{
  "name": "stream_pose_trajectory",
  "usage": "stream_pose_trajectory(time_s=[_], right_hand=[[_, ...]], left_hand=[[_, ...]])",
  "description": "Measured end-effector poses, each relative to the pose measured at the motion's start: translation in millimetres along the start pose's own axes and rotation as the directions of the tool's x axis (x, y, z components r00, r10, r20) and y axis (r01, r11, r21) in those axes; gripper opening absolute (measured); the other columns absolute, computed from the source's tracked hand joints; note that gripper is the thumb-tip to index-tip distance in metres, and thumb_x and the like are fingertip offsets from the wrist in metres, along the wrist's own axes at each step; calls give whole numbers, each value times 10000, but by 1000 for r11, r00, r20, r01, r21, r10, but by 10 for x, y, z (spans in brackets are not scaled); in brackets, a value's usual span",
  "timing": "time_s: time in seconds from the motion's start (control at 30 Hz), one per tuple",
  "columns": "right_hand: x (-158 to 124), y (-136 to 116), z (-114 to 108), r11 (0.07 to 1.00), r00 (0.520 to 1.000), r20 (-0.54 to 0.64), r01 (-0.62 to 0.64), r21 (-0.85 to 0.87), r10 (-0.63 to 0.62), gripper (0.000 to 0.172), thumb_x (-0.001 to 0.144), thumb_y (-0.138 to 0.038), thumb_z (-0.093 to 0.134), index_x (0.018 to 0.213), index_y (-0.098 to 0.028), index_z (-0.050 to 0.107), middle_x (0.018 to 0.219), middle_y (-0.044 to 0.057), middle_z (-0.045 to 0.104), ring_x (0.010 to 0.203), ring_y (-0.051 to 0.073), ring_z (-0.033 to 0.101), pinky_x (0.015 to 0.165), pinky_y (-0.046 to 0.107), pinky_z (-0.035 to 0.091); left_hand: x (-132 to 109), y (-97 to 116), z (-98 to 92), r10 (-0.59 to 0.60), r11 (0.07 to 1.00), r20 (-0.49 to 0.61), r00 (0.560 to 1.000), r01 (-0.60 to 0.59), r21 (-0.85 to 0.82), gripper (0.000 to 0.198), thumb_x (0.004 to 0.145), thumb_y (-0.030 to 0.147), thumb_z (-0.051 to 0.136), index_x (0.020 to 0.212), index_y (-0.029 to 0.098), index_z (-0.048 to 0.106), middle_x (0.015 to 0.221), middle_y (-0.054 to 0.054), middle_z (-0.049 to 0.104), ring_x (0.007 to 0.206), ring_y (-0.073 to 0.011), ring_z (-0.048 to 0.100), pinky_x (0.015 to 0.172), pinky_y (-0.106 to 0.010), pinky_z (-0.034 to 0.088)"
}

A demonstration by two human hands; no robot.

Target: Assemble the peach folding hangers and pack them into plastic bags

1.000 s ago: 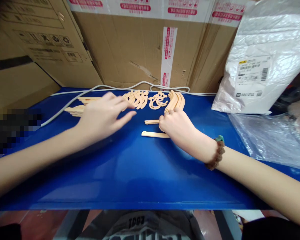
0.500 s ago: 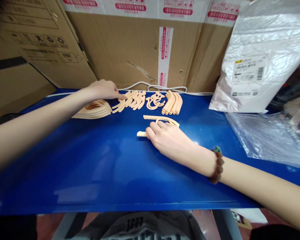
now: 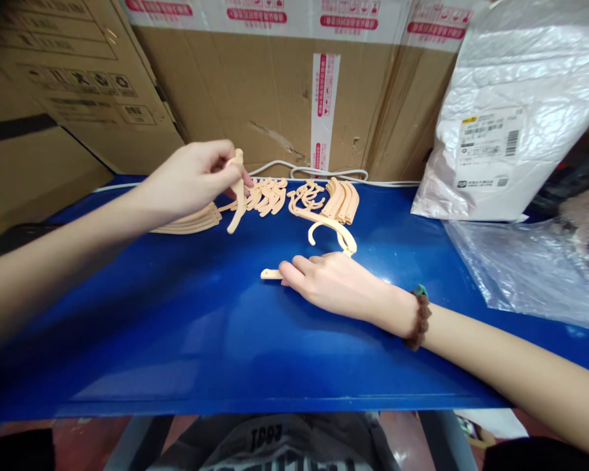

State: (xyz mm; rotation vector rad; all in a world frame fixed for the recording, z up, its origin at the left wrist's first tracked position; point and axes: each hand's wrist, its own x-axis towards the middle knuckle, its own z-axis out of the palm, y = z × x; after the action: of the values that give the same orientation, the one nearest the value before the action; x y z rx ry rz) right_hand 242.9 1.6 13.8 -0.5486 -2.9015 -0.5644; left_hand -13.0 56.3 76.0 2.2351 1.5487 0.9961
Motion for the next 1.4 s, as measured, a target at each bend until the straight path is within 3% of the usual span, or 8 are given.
stream_pose_trajectory(time_s=[0.2, 0.4, 0.63, 0.9, 1.1, 1.23, 1.4], right_hand=[[2, -16, 3, 999, 999, -32, -38, -7, 37, 231, 1072, -298, 397, 955, -175, 554, 736, -11, 625, 539, 135, 584, 499, 312, 204], [-7, 13, 23, 994, 993, -60, -107, -25, 106, 245, 1070, -325, 400, 1056, -189, 603, 768, -7, 674, 501, 127, 578, 467, 306, 163], [-37, 34, -55, 990, 978, -156, -138, 21, 139, 340, 1067, -392, 398, 1050, -145, 631, 748, 19, 715, 619, 151, 677, 527, 291, 307], [-59, 76, -67, 993, 968, -220, -116, 37, 121, 282, 1055, -325, 449, 982, -154, 662, 781, 2, 740, 656, 134, 685, 588, 279, 378], [-48, 78, -93, 994, 963, -245, -109, 12, 109, 304, 1062, -331, 437, 969, -162, 673, 762, -4, 738, 635, 126, 679, 579, 278, 382], [-49, 79, -89, 995, 961, -258, -103, -1, 99, 303, 1058, -338, 450, 973, -165, 684, 773, -5, 750, 629, 126, 680, 574, 275, 387], [-53, 74, -76, 996, 961, -260, -92, 15, 93, 334, 1068, -347, 420, 991, -168, 692, 778, 1, 756, 626, 127, 680, 565, 268, 392]], left_hand=[[-562, 249, 206, 4, 997, 96, 995, 4, -80, 281, 1021, 385, 407, 803, 212, 444, 692, 29, 562, 613, -132, 579, 630, -256, 432], [-861, 227, 332, -11, 1000, 151, 988, 13, -14, 337, 1062, 457, 278, 873, 226, 435, 767, 30, 574, 694, -155, 578, 639, -277, 390], [-898, 203, 385, -23, 998, 292, 956, 7, 56, 350, 1061, 466, 264, 1119, 296, 565, 1037, 48, 709, 926, -194, 666, 712, -294, 392], [-913, 213, 383, 14, 1000, 338, 941, -6, -24, 263, 1014, 406, 379, 954, 261, 590, 789, 63, 648, 736, -158, 601, 633, -274, 323], [-911, 160, 382, 52, 999, 404, 913, -53, -9, 307, 1027, 417, 294, 866, 230, 478, 687, 49, 563, 639, -158, 555, 595, -276, 291], [-908, 168, 388, 92, 981, 432, 897, -157, 118, 294, 1027, 421, 298, 835, 229, 411, 624, 43, 528, 567, -169, 538, 556, -275, 260], [-895, 216, 394, 90, 881, 460, 884, -286, 378, 301, 1038, 463, 369, 868, 220, 420, 678, 3, 618, 597, -203, 619, 526, -272, 223]])
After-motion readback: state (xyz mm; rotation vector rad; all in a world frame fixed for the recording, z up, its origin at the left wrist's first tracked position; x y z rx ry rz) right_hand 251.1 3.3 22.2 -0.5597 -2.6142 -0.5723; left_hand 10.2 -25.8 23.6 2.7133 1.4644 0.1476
